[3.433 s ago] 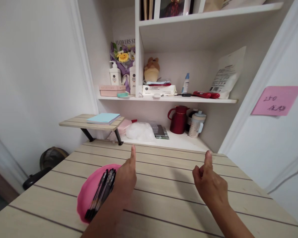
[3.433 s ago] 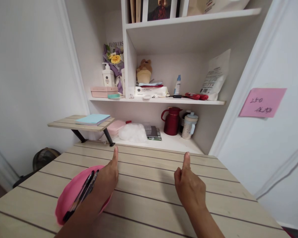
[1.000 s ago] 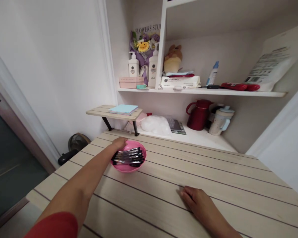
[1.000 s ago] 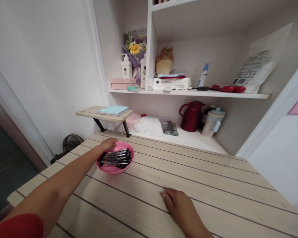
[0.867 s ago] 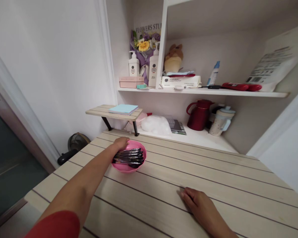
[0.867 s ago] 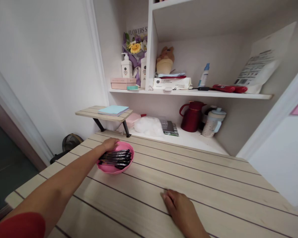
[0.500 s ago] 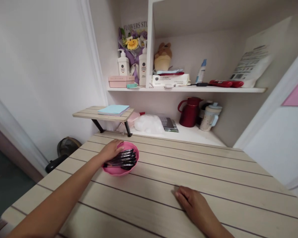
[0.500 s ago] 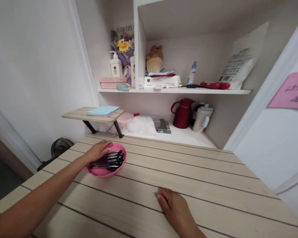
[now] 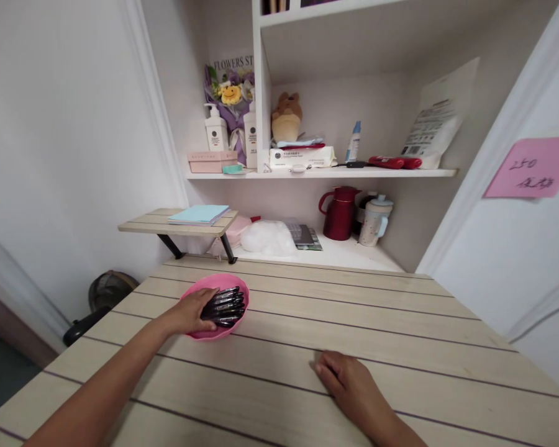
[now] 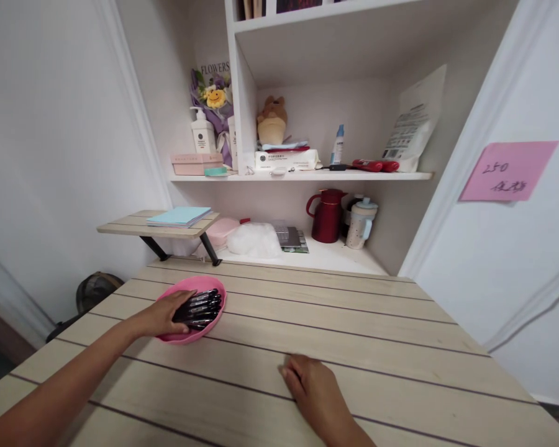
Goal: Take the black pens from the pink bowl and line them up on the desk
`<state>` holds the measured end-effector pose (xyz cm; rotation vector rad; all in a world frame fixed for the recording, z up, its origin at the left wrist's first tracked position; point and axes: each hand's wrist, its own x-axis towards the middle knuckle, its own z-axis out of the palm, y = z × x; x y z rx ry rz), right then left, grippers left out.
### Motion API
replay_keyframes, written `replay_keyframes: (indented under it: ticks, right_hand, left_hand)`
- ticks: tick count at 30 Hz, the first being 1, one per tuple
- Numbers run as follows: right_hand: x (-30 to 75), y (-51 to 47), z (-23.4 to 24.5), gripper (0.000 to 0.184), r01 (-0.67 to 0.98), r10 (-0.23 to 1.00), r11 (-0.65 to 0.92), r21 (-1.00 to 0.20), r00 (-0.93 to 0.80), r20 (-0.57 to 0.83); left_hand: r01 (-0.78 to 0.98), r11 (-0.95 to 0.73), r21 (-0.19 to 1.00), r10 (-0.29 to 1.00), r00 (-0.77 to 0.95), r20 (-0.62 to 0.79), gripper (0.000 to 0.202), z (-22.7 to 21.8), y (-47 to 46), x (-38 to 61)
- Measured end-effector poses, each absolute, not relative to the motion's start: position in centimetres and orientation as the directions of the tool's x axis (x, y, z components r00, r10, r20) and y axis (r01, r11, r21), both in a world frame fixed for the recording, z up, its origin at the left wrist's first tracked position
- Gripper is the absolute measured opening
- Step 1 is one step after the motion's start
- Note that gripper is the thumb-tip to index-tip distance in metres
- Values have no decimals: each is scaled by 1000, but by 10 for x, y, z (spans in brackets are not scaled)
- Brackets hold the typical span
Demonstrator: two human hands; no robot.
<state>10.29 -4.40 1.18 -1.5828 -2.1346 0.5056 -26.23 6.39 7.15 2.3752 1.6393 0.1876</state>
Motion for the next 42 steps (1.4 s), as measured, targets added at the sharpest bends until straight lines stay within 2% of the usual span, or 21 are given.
replay_keyframes:
  ticks: [7,14,17,20,23,25,28,30,33,35,38,42]
  right_hand:
    - [103,-44,12,35,796,961,273,-541,-250,116]
    - [103,-43,14,35,788,958,284,-547,-257,126]
    - [104,-43,16,33,777,958,281,-563,-262,117]
    - [107,-43,19,29,730,946,299,-615,-313,88]
    - [112,-38,26,26,663,923,336,-670,-372,95]
    - [116,-32,37,25,658,918,364,-659,-372,137]
    - [124,-22,65,25,669,909,416,-616,-308,280]
    - [129,-18,87,25,650,877,457,-607,-215,431]
    - [131,-17,112,26,589,772,513,-624,1,636]
    - [130,-18,119,27,539,706,555,-633,98,702]
    - [128,-14,114,31,435,691,589,-681,165,704]
    - [124,1,96,41,117,810,508,-854,272,519]
  left_hand:
    - [897,-352,267,930,368,-11,78,74,57,-261]
    - [920,-261,292,954,292,-67,72,101,48,-251]
    - [854,-312,415,942,335,19,58,111,32,-234]
    - [692,-399,601,908,391,152,41,109,6,-199]
    - [547,-387,743,873,476,105,24,98,-15,-160]
    - [508,-377,774,866,490,100,22,93,-18,-138]
    - [448,-377,811,883,438,168,26,103,-3,-116]
    - [385,-368,846,912,329,247,31,116,11,-106]
    - [301,-389,871,921,152,359,34,131,27,-93]
    - [251,-398,882,917,105,384,37,131,32,-86]
    - [244,-361,900,932,70,355,43,120,33,-81]
    - [376,-296,878,948,1,319,53,107,40,-80]
